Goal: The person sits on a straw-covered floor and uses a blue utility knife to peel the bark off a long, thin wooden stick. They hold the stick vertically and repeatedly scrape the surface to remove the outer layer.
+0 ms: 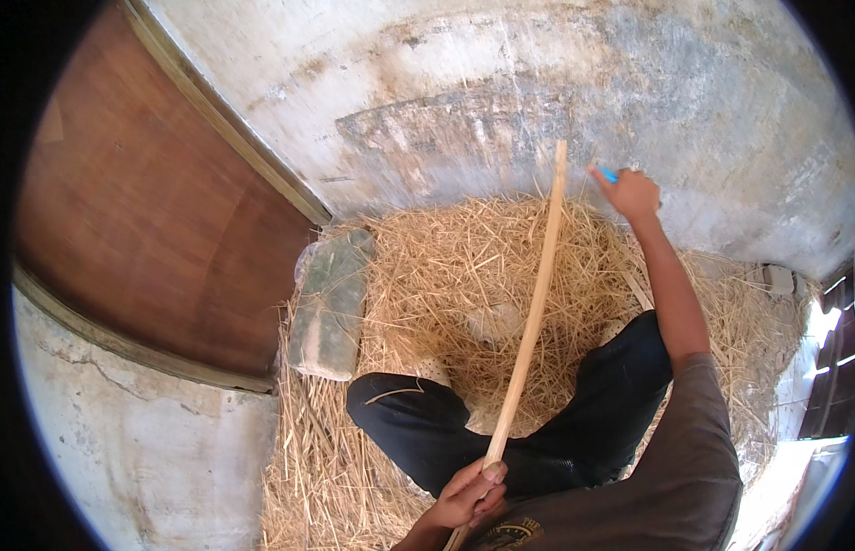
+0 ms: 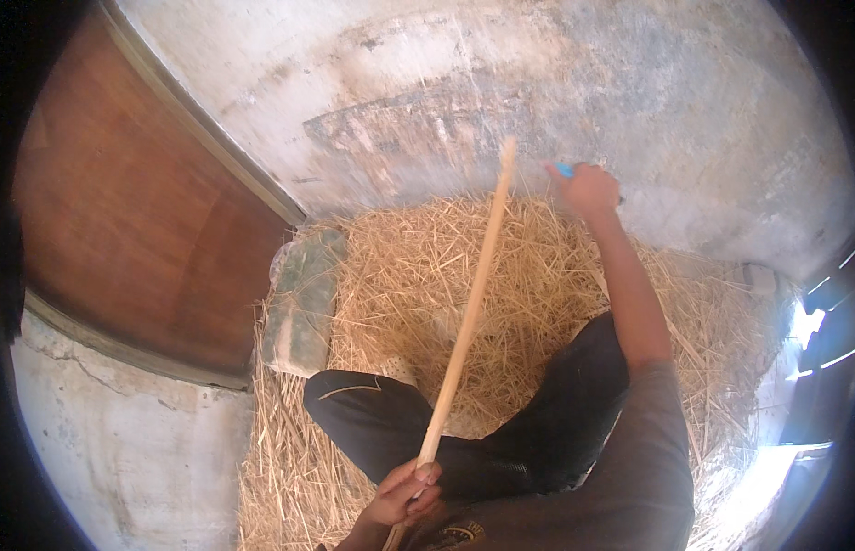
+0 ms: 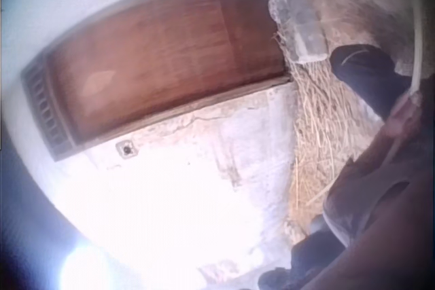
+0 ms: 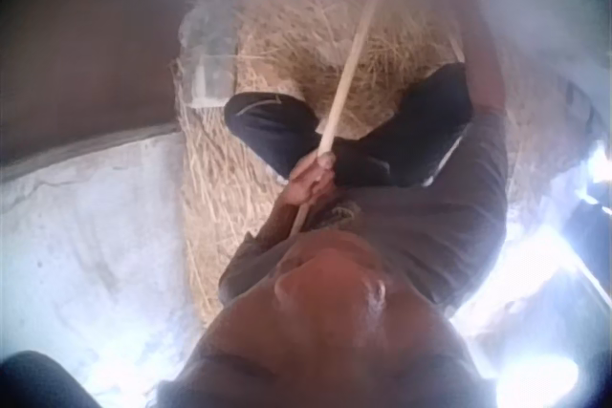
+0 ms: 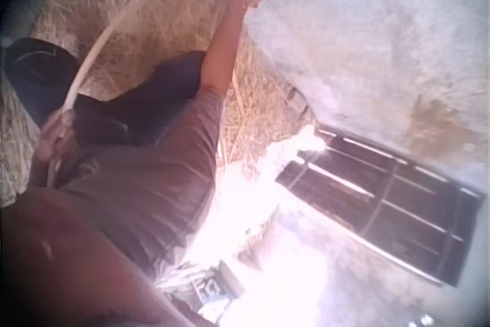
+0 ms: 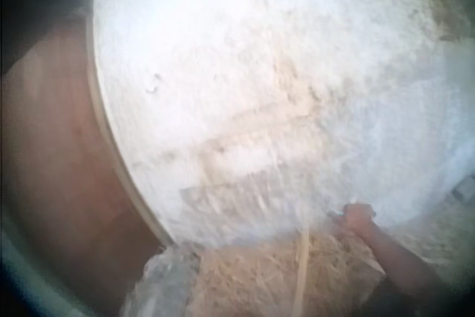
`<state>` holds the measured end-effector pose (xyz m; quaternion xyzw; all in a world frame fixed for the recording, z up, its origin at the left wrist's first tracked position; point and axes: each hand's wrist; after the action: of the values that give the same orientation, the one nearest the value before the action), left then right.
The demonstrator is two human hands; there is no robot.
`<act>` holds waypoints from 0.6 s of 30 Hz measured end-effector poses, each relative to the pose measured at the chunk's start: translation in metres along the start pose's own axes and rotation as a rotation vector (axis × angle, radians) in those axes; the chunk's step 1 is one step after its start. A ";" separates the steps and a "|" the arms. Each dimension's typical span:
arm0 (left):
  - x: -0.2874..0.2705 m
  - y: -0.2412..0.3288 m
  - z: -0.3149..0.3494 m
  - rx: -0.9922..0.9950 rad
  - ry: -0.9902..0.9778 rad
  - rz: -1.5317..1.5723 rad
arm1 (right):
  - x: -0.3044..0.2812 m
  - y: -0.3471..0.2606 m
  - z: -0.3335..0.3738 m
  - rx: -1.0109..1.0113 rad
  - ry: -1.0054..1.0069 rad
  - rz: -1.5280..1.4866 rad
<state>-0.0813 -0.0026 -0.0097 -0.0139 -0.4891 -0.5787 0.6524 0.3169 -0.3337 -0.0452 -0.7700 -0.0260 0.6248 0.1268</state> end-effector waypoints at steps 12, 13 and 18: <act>-0.022 0.011 -0.020 0.271 0.184 -0.127 | 0.012 -0.092 0.143 -0.910 -0.098 -0.589; -0.021 0.014 -0.019 0.287 0.179 -0.111 | 0.001 -0.107 0.168 -0.984 -0.160 -0.545; -0.028 0.017 -0.015 0.325 0.090 0.030 | -0.001 -0.138 0.189 -1.010 -0.160 -0.501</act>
<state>-0.0549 0.0152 -0.0269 0.1106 -0.5461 -0.4822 0.6760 0.1495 -0.1696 -0.0486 -0.6557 -0.5128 0.5421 -0.1152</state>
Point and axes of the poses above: each hand's wrist, its own z-axis away from the middle knuckle, its own x-axis out of the palm, y = z × x, and after that the axes turned 8 degrees about -x, right-handed
